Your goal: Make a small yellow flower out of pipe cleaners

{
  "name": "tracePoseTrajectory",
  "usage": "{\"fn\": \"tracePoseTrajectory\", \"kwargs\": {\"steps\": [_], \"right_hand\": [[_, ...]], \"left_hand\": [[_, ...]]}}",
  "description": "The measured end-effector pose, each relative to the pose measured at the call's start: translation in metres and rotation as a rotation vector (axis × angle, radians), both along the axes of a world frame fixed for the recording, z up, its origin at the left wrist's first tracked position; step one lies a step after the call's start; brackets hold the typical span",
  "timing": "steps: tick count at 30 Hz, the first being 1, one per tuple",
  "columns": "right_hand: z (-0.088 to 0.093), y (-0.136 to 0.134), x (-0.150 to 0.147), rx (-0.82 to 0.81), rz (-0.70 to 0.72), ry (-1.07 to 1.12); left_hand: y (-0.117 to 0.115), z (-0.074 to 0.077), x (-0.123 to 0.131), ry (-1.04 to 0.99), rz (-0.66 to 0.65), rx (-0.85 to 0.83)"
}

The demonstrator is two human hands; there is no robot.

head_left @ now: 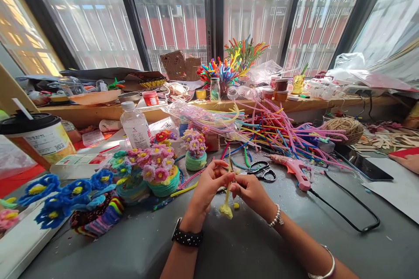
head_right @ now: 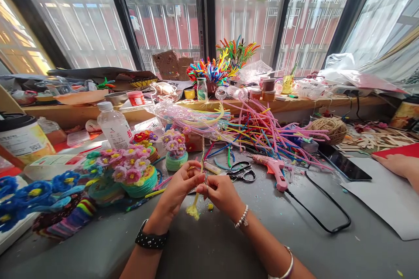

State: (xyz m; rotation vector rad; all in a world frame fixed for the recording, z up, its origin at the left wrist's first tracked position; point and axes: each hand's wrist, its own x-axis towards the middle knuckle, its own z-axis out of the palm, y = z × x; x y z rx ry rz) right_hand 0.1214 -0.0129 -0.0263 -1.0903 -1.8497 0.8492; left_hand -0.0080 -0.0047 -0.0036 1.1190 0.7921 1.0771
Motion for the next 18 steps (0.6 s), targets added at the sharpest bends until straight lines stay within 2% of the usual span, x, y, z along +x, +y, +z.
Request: {"fn": "tracePoseTrajectory", "kwargs": {"steps": [8,14,18], "right_hand": [[0.0019,-0.0003,-0.0008,-0.021,-0.03,0.028],[0.0005,-0.0015,-0.0006,0.001,0.041,0.058],[0.0002,-0.0013,-0.0011,0.0,-0.012,0.026]], "left_hand": [[-0.0005,0.0014,0.0001,-0.049,-0.032,-0.006],[-0.0018,0.0023,0.0004,-0.041,-0.047,-0.003],[-0.0018,0.0014,0.0004,-0.036,-0.054,-0.036]]}}
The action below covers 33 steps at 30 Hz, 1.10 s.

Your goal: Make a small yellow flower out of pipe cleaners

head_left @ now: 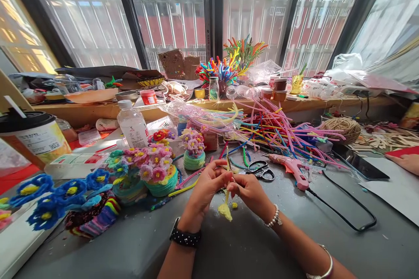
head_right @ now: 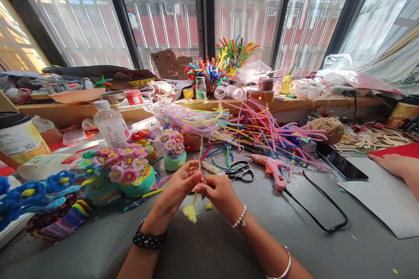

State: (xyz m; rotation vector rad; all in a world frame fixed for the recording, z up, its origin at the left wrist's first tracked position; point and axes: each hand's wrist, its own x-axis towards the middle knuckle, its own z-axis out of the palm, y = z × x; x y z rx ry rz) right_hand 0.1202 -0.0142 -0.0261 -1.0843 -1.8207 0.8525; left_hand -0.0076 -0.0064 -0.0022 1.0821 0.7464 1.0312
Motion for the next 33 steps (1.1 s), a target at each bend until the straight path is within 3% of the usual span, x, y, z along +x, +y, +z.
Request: {"fn": "tracePoseTrajectory", "kwargs": {"steps": [7,14,23,27,33], "right_hand": [[0.005,0.0,0.004,0.043,-0.101,-0.037],[0.008,0.002,0.012,0.033,-0.143,-0.019],[0.01,-0.002,0.005,0.026,0.072,0.004],[0.007,-0.003,0.003,0.025,0.085,-0.078],[0.006,-0.003,0.002,-0.02,0.09,-0.086]], "left_hand": [[0.0,0.002,0.0,0.046,-0.025,-0.034],[-0.003,0.005,0.0,0.099,-0.098,0.056],[-0.002,0.005,0.0,0.033,0.0,0.028],[-0.002,0.006,0.0,0.062,0.01,0.047],[-0.002,0.007,0.002,0.184,0.127,0.139]]}}
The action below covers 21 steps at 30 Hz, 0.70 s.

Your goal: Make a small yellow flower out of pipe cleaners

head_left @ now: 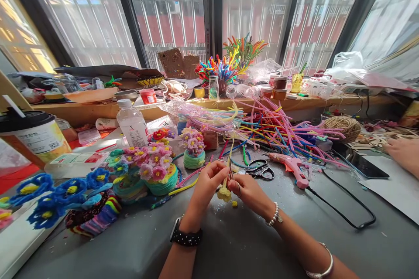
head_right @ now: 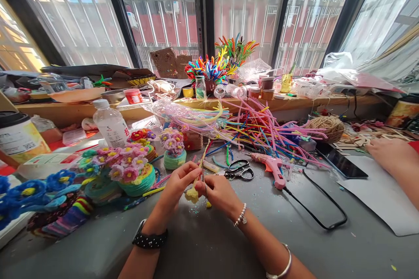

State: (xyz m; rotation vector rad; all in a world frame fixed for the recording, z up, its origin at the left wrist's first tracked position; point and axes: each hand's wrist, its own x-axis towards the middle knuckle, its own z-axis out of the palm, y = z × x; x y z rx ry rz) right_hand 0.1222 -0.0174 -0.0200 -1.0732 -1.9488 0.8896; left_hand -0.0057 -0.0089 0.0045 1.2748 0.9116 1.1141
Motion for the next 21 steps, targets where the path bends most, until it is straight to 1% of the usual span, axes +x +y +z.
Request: {"fn": "tracePoseTrajectory", "kwargs": {"steps": [5,9,15,21], "right_hand": [[-0.0028,0.0014,-0.0013,0.001,-0.068,0.018],[-0.0035,0.0024,-0.0024,-0.016,-0.104,0.036],[-0.0017,0.0021,-0.0031,-0.014,-0.155,0.041],[-0.0015,0.0011,-0.0041,-0.002,-0.156,0.039]], "left_hand": [[-0.0001,-0.0001,-0.0003,0.082,0.043,0.073],[0.0002,0.0007,-0.0006,0.088,0.045,0.084],[0.0007,0.0002,-0.0001,0.095,0.09,0.089],[0.0012,-0.0024,0.0,0.086,0.131,0.125]]}}
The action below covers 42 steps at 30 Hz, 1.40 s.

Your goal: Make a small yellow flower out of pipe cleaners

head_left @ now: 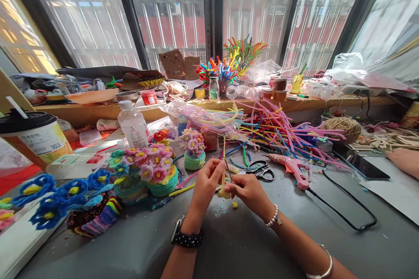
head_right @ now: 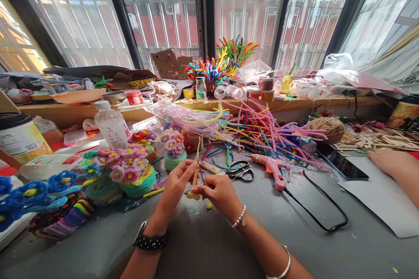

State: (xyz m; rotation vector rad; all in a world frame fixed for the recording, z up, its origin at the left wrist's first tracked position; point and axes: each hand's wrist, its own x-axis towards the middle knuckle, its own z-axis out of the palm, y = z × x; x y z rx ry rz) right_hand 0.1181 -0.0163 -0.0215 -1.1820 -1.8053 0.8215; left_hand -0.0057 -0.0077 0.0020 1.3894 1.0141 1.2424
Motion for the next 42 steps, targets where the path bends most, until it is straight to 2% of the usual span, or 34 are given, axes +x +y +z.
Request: {"fn": "tracePoseTrajectory", "kwargs": {"steps": [4,12,24,35,42], "right_hand": [[-0.0011,-0.0003,-0.0013,-0.003,0.016,0.01],[-0.0059,0.0008,-0.0015,-0.036,0.017,-0.02],[-0.0032,0.0013,-0.0006,-0.076,0.121,-0.041],[-0.0092,0.0031,-0.0053,-0.106,0.056,0.049],[-0.0069,0.0009,-0.0038,-0.145,0.159,0.07]], "left_hand": [[-0.0001,-0.0011,-0.0003,0.03,0.025,0.046],[-0.0018,-0.0036,-0.0002,0.244,0.138,0.191],[0.0001,-0.0091,0.0017,0.422,0.107,0.312],[0.0002,-0.0092,-0.0003,0.427,0.133,0.325],[0.0004,-0.0102,0.0009,0.436,0.111,0.325]]}}
